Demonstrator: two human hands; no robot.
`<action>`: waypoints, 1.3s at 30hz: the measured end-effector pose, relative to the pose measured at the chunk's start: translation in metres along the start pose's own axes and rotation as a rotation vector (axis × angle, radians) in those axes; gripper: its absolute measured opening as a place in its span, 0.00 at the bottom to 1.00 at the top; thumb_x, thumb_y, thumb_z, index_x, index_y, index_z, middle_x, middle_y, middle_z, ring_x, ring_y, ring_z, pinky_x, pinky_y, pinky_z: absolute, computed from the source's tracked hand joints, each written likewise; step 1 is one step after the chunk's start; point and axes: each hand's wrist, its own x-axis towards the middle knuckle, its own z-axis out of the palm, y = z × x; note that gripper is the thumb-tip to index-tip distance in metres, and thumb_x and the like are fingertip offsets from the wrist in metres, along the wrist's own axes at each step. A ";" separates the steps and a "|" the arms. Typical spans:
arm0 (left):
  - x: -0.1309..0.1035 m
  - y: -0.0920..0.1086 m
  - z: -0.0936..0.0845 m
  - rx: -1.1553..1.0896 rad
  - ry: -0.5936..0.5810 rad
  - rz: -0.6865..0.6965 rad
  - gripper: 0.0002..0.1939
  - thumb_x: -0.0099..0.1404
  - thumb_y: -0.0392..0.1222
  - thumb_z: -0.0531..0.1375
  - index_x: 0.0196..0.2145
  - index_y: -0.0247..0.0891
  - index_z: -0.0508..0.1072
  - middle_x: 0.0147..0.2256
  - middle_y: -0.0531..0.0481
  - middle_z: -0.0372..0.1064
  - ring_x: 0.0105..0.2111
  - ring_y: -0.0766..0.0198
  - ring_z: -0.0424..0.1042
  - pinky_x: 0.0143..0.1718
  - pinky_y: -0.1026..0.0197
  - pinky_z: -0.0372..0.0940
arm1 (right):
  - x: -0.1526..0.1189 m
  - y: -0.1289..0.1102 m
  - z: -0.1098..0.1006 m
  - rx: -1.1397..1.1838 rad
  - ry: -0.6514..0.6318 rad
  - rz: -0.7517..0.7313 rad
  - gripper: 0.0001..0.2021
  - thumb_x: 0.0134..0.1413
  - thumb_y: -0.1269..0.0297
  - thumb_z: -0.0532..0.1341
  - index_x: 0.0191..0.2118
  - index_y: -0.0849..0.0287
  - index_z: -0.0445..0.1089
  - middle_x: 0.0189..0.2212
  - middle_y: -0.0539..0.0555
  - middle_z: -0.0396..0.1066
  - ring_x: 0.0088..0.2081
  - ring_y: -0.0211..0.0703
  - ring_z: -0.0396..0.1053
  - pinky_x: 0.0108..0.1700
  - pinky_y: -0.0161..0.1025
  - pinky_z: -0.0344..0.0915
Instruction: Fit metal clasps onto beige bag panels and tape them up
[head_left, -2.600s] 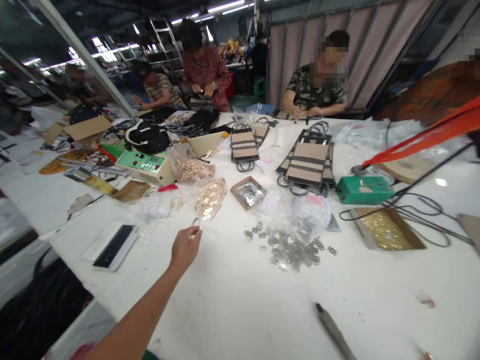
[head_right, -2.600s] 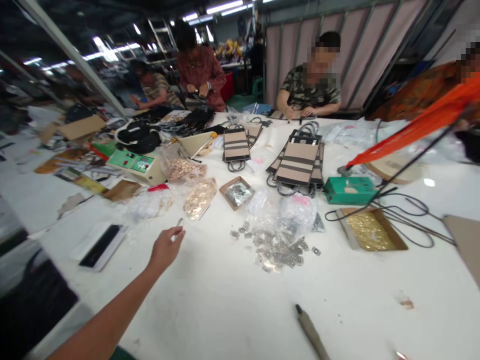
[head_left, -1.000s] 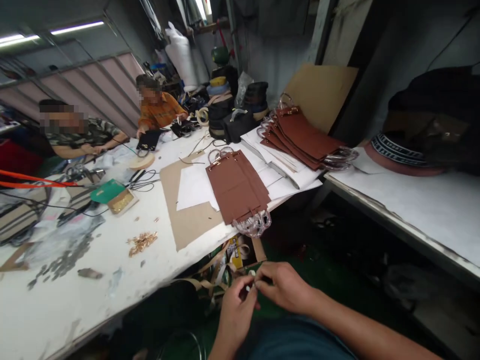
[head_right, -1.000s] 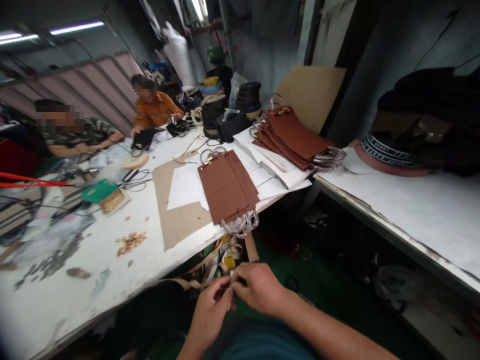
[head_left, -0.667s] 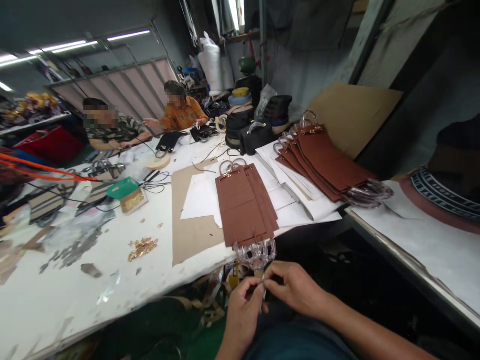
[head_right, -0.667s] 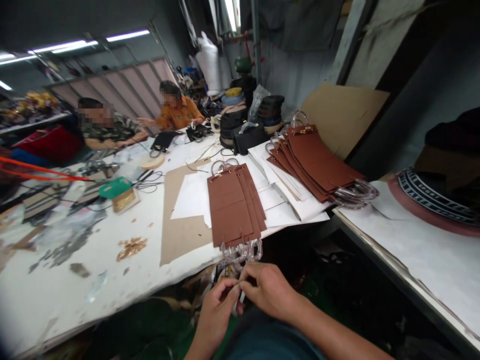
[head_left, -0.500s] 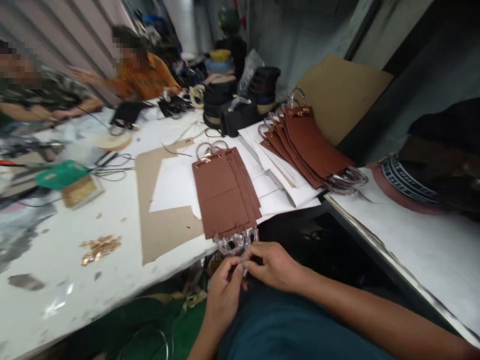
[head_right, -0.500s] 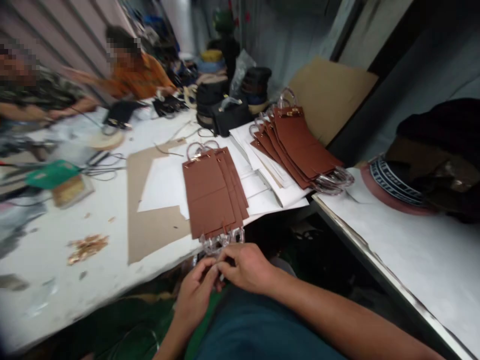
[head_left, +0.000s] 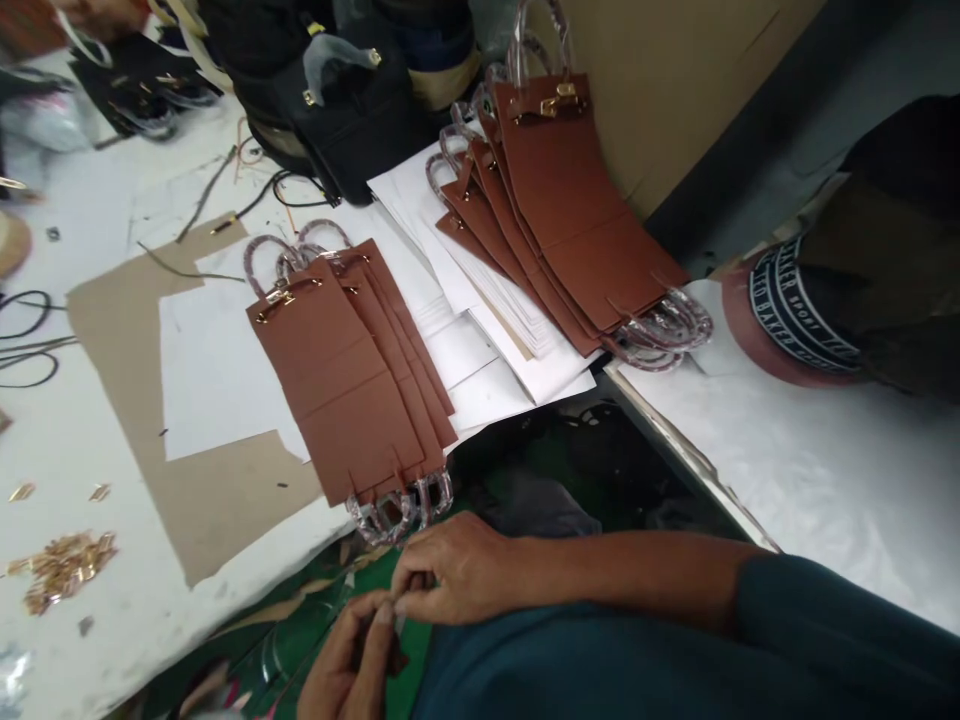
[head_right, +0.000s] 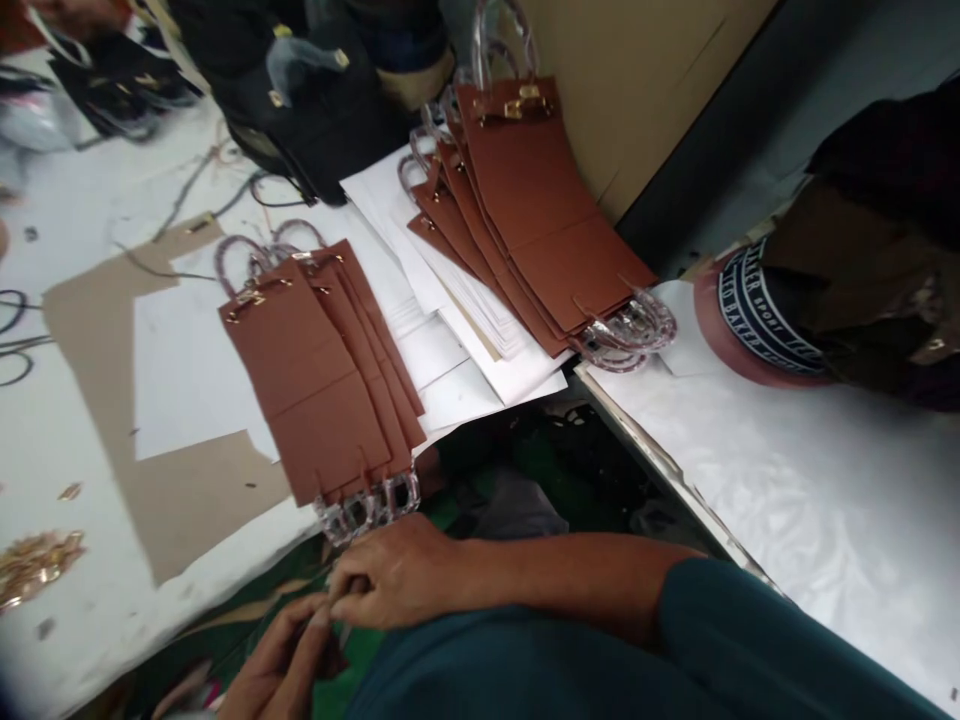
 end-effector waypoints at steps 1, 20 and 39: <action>0.004 0.009 0.006 0.009 0.003 0.011 0.27 0.60 0.68 0.61 0.42 0.40 0.74 0.25 0.55 0.71 0.26 0.60 0.71 0.30 0.62 0.67 | -0.002 0.003 -0.009 -0.002 0.015 -0.002 0.07 0.57 0.62 0.65 0.39 0.56 0.78 0.35 0.48 0.78 0.35 0.35 0.74 0.37 0.29 0.64; 0.069 -0.037 0.118 0.188 -0.307 0.244 0.19 0.71 0.58 0.54 0.41 0.41 0.74 0.27 0.53 0.71 0.27 0.60 0.72 0.33 0.61 0.67 | -0.120 0.128 -0.009 0.315 0.530 0.674 0.15 0.62 0.58 0.62 0.51 0.58 0.74 0.31 0.48 0.75 0.29 0.35 0.70 0.32 0.31 0.65; 0.253 -0.382 0.456 0.521 -0.042 0.386 0.20 0.68 0.57 0.55 0.55 0.65 0.75 0.45 0.52 0.78 0.50 0.39 0.77 0.32 0.40 0.79 | -0.203 0.759 0.069 -0.595 -0.220 0.915 0.22 0.61 0.63 0.60 0.61 0.53 0.71 0.70 0.59 0.54 0.67 0.57 0.55 0.65 0.52 0.51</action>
